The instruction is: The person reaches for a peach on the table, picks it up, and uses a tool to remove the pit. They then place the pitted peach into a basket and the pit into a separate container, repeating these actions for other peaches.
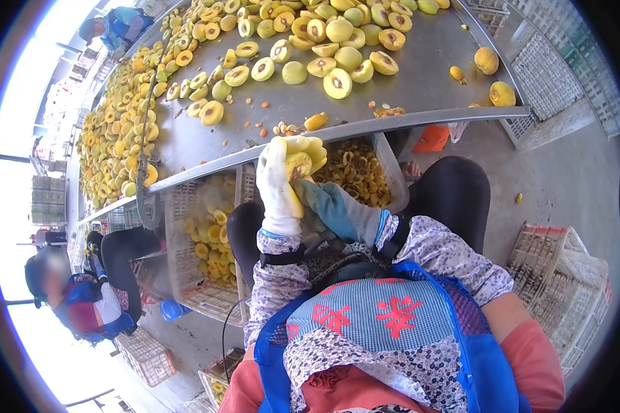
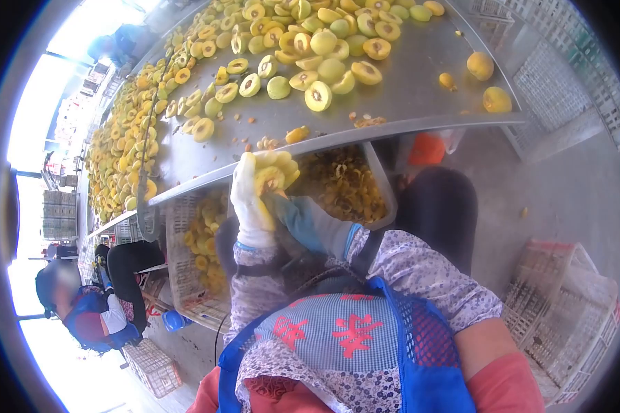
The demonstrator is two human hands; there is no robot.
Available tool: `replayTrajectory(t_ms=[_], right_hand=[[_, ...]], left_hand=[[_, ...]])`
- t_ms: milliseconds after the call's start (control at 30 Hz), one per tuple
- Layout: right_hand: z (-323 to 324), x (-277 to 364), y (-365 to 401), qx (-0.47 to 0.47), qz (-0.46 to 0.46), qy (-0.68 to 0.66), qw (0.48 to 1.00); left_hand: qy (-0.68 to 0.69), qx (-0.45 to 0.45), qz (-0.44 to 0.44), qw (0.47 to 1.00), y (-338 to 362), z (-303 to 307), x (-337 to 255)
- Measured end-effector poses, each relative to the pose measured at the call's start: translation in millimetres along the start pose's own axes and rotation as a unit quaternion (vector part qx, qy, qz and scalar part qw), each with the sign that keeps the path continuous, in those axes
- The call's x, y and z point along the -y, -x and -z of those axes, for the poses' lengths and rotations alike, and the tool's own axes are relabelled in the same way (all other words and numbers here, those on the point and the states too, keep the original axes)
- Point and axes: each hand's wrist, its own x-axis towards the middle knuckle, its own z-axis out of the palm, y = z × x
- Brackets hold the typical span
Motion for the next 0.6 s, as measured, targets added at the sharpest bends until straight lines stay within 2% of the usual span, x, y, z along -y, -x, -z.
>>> replayTrajectory(t_ms=[33,67,100,133,167,200,233,267,300,333,367,400,433,500,533,600], right_hand=[[6,25,1,0.047,-0.143,-0.023,0.988],[10,38,1,0.094,-0.283,-0.046,0.954],[7,13,-5,0.094,-0.282,-0.046,0.954],[2,-32,-16,0.039,-0.12,-0.017,0.992],[-1,-57,-21,-0.016,0.046,0.013,0.999],[-4,-58,-20,-0.017,0.046,0.012,0.999],[-8,-58,-18,-0.032,0.084,0.003,0.996],[-11,-48,-17,-0.047,0.122,-0.007,0.991],[-4,-35,-11,-0.046,0.123,-0.007,0.991],[8,5,-1,0.066,-0.097,-0.126,0.985],[16,26,6,0.172,-0.31,-0.235,0.905],[18,24,6,0.196,-0.305,-0.25,0.898],[20,23,7,0.196,-0.305,-0.251,0.897],[22,23,7,0.187,-0.341,-0.195,0.9],[21,24,7,0.186,-0.341,-0.194,0.901],[18,24,9,0.123,-0.312,-0.068,0.94]], left_hand=[[-0.001,0.0,0.001,1.0,-1,1,2],[0.002,0.01,0.005,1.0,-3,2,4],[0.006,0.02,0.008,1.0,-5,3,5],[0.006,0.021,0.007,1.0,-5,-1,4],[-0.144,0.016,-0.121,0.982,-4,-6,4],[-0.29,0.011,-0.243,0.926,-2,-9,4],[-0.29,0.011,-0.242,0.926,-2,-6,4],[-0.193,0.019,-0.15,0.969,-2,0,3],[-0.092,0.028,-0.057,0.994,-3,4,0],[-0.092,0.026,-0.059,0.994,-5,7,-4],[-0.081,0.069,-0.027,0.994,-5,10,-9],[-0.069,0.112,0.006,0.991,-6,13,-13],[-0.07,0.112,0.006,0.991,-9,16,-16],[-0.212,0.182,0.043,0.959,-18,17,-20],[-0.228,0.135,0.046,0.963,-13,11,-15],[-0.219,0.118,0.029,0.968,-8,6,-11]])
